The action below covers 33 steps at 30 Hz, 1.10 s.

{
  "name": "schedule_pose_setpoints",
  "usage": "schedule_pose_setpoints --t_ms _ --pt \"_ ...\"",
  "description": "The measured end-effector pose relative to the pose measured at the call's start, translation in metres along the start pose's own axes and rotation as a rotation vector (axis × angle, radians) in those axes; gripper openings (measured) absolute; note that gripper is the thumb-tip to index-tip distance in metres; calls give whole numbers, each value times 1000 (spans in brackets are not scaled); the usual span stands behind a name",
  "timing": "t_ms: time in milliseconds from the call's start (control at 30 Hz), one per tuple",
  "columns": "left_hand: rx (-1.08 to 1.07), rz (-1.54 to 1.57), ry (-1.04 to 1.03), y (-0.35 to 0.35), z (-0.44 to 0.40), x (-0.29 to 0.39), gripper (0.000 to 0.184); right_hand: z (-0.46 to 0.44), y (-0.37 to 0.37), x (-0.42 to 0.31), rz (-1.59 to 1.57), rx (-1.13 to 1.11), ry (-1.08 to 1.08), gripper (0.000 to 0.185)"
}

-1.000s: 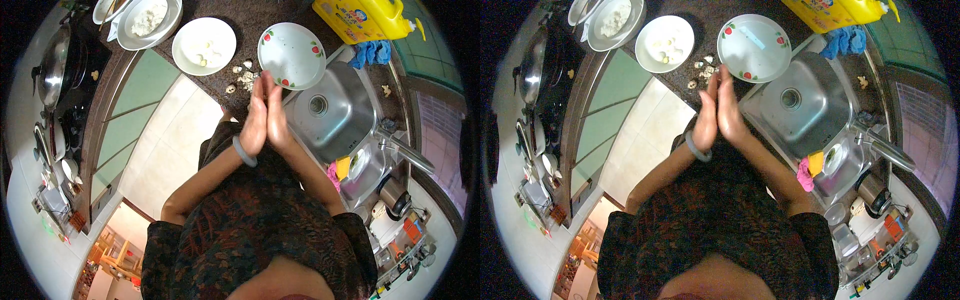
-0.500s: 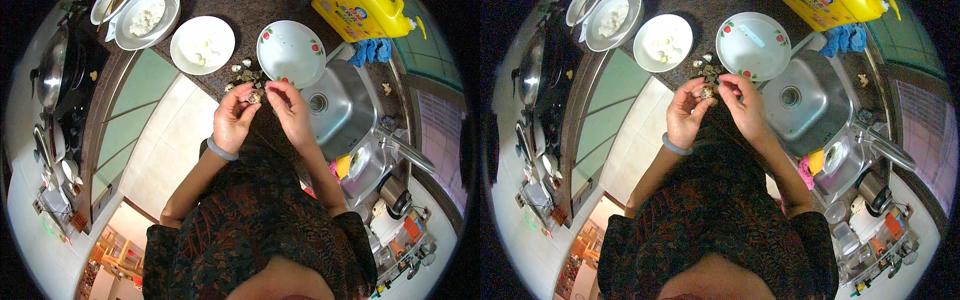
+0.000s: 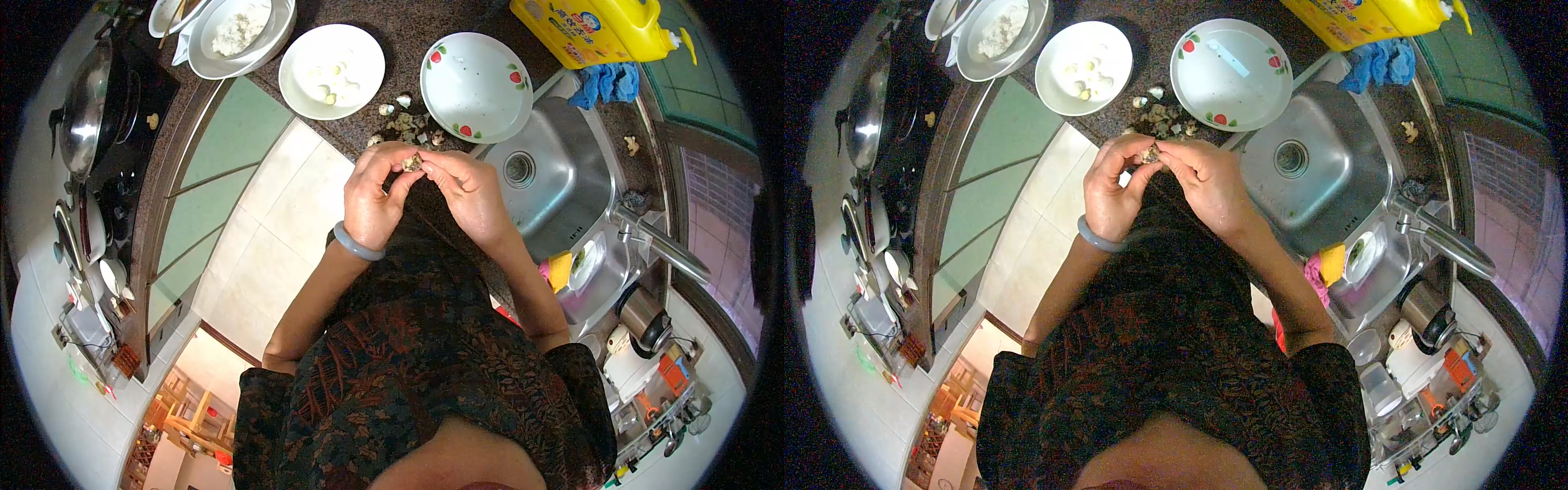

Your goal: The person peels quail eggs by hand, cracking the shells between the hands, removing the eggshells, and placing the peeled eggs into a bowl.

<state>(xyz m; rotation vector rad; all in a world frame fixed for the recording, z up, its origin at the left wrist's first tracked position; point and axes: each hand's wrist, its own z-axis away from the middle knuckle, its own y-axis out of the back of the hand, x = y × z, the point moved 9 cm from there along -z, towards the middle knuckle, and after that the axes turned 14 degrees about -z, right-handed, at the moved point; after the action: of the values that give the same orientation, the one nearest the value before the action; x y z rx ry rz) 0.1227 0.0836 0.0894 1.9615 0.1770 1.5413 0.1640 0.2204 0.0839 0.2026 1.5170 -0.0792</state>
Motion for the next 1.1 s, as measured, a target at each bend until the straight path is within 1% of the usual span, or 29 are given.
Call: schedule_pose_setpoints --t_ms 167,233,267,367,567,633,733,867,1067,1100 --pt "1 13 13 1 0 0 34 -2 -2 -8 35 -15 -5 17" --pt "33 16 1 2 -1 2 33 -2 -4 -15 131 -21 57 18" --pt "65 19 -11 4 -2 3 32 -2 -4 -14 132 -21 56 18" --pt "23 -53 8 3 -1 2 34 -2 -4 -16 156 -4 100 20" --pt "-1 -56 27 1 -2 -1 34 -4 -6 -19 261 8 161 19" --pt "6 -20 47 0 -1 -6 34 -4 -7 -24 301 14 216 17" --pt "19 4 62 1 -2 -10 35 -7 -7 -25 271 10 261 17" --pt "15 11 67 0 -1 -16 37 -9 -7 -22 274 -13 270 17" --pt "-14 -17 83 1 -3 -16 36 -11 -10 -20 325 -54 226 15" --pt "-15 -17 83 2 -4 -16 36 -10 -11 -23 363 -65 269 15"
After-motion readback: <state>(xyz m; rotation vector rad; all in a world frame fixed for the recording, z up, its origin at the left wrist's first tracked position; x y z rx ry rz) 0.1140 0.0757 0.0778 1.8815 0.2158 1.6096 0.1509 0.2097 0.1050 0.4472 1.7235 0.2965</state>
